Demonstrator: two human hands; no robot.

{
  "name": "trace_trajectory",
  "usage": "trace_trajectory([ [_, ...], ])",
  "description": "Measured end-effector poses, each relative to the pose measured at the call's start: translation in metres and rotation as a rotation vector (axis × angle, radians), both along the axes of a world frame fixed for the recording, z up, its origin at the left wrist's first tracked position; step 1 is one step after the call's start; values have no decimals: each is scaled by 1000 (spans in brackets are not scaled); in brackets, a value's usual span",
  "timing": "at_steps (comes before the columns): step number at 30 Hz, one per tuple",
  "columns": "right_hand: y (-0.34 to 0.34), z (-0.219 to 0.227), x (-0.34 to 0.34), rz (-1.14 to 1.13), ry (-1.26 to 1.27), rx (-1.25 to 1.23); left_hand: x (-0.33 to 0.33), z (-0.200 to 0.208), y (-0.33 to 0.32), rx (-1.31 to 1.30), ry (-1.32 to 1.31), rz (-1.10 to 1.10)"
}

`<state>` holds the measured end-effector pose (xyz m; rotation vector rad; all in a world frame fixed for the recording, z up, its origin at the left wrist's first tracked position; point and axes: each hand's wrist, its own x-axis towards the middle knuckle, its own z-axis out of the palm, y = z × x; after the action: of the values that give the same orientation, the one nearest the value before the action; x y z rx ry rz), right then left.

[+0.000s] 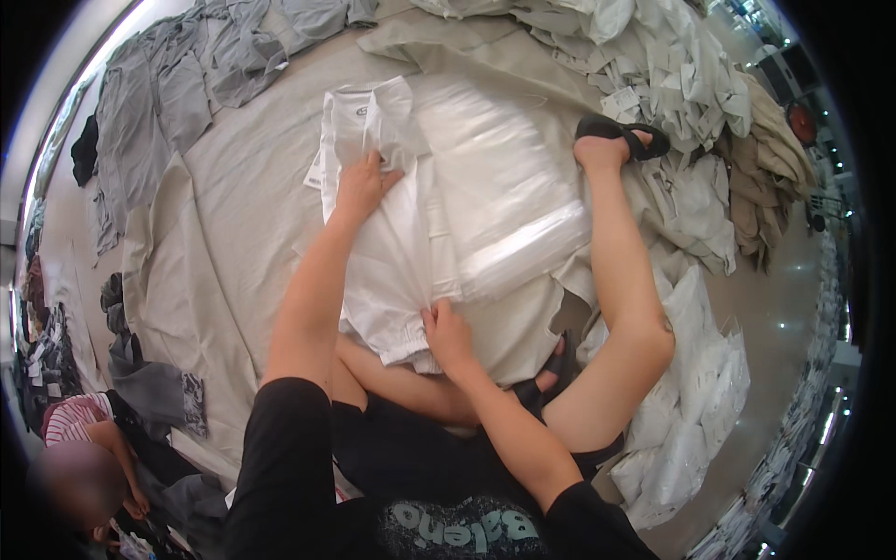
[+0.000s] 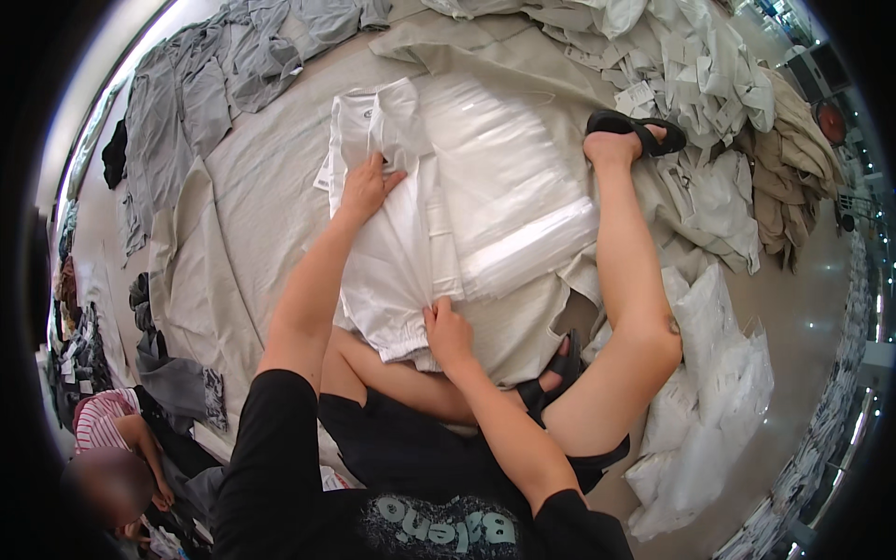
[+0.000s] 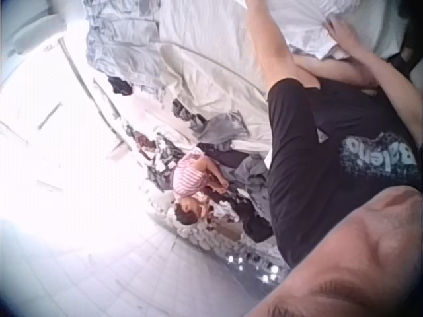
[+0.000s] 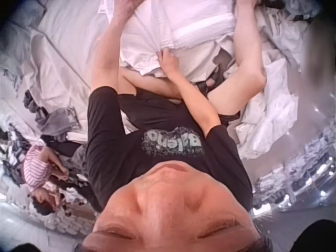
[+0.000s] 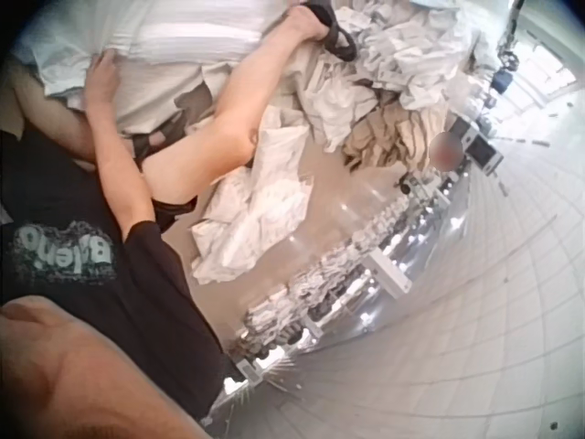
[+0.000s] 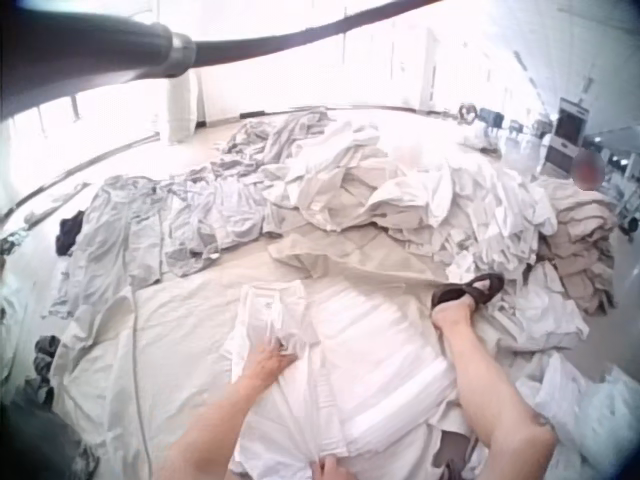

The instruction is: The person sits on the floor and folds white shirts one by one. They place each folded shirt into a clear plastic bag and set it aside on a growing pile.

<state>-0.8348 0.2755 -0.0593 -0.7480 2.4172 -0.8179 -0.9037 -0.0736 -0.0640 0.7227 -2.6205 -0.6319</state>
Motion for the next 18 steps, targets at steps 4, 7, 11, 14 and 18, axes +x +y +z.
trace_trajectory([
  [4,-1,39,-41,221,-80,234,16,22,11,-308,210,87],
  [7,-49,77,-87,-32,32,-120,45,50,47,-277,95,33],
  [11,-176,32,-194,-32,50,-620,73,25,92,-27,-88,-151],
  [14,-259,0,-280,-190,-128,-462,74,3,108,-169,-73,-175],
  [18,-319,24,-304,-219,-476,-253,75,-1,108,-135,-60,-154],
])
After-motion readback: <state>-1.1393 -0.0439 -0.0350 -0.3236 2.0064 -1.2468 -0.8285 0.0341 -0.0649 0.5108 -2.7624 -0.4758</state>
